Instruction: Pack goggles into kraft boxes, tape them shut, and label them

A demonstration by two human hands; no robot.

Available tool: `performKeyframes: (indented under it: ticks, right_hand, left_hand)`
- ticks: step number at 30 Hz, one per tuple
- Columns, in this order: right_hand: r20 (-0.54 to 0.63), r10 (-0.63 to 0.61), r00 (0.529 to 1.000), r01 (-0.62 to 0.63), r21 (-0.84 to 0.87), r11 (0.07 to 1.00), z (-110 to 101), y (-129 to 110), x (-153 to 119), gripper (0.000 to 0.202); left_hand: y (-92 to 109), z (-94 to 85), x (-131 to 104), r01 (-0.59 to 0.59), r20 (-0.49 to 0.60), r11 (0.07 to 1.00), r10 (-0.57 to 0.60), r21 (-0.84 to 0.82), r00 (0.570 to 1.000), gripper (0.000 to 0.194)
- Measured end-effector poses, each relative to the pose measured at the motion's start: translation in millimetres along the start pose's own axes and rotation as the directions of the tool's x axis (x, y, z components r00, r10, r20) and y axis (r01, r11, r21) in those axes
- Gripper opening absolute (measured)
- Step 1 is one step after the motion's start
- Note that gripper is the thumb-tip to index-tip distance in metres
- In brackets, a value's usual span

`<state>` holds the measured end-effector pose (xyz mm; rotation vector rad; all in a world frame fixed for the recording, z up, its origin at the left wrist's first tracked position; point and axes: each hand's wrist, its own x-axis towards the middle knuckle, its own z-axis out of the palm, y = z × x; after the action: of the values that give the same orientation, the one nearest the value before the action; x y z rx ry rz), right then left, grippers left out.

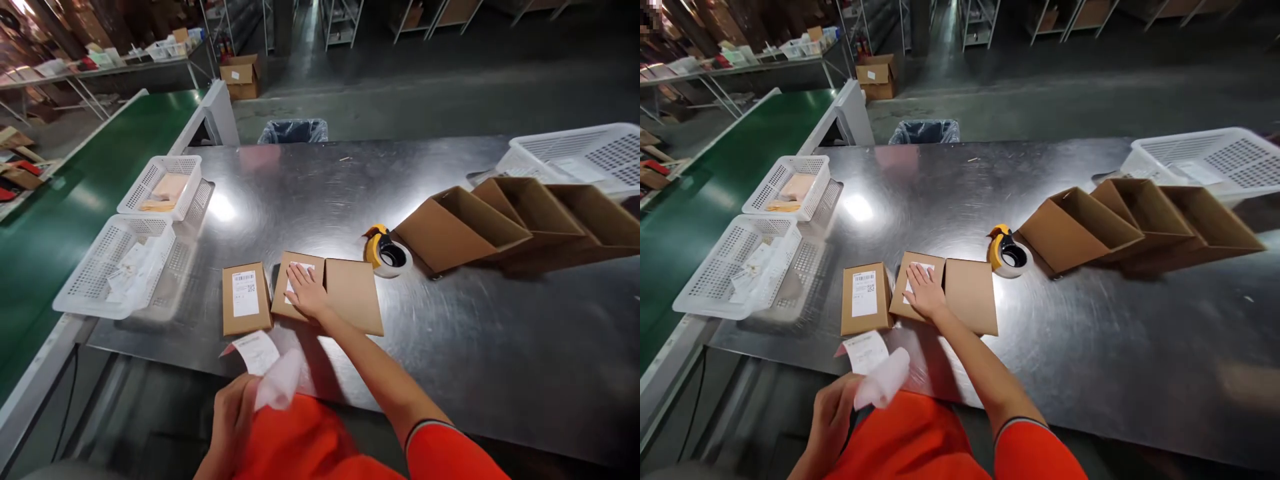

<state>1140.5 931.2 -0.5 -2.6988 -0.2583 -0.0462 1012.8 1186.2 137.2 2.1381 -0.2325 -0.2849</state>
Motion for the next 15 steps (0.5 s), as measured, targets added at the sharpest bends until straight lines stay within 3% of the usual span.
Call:
performKeyframes:
  ticks: [2,4,7,9,11,13,15]
  right_hand:
    - [-0.003,-0.021,1.000,0.021,0.148,0.989,-4.2,-2.0,0.4,0.059]
    - [-0.017,-0.047,0.999,0.049,0.420,0.906,-10.1,-8.6,-7.5,0.047]
    - [-0.083,0.088,0.993,-0.011,0.661,0.750,-27.9,-25.5,-28.1,0.047]
    - [-0.153,0.194,0.969,-0.010,0.760,0.650,-47.7,-38.8,-43.4,0.057]
    - [-0.174,0.217,0.960,0.054,0.883,0.467,-70.8,-50.4,-57.6,0.054]
    - [-0.090,0.166,0.982,0.037,0.955,0.295,-90.7,-58.2,-70.1,0.053]
    - [0.078,0.143,0.987,-0.107,0.973,0.206,-101.7,-62.2,-81.7,0.046]
  left_hand:
    - [13.1,0.1,8.9,-0.071,-0.089,0.991,0.082,0.116,0.993,0.038]
    - [22.7,0.7,16.3,-0.168,-0.156,0.971,0.195,0.171,0.968,0.027]
    - [31.8,2.3,25.1,-0.271,-0.161,0.949,0.296,0.161,0.942,0.019]
    - [35.0,5.3,28.7,-0.297,-0.091,0.947,0.308,0.121,0.947,0.017]
    - [35.8,10.5,29.9,-0.321,0.033,0.944,0.320,0.070,0.947,0.015]
    - [34.3,17.2,28.8,-0.329,0.156,0.944,0.321,0.027,0.934,0.015]
    - [31.2,24.0,26.8,-0.282,0.232,0.960,0.275,-0.006,0.933,0.016]
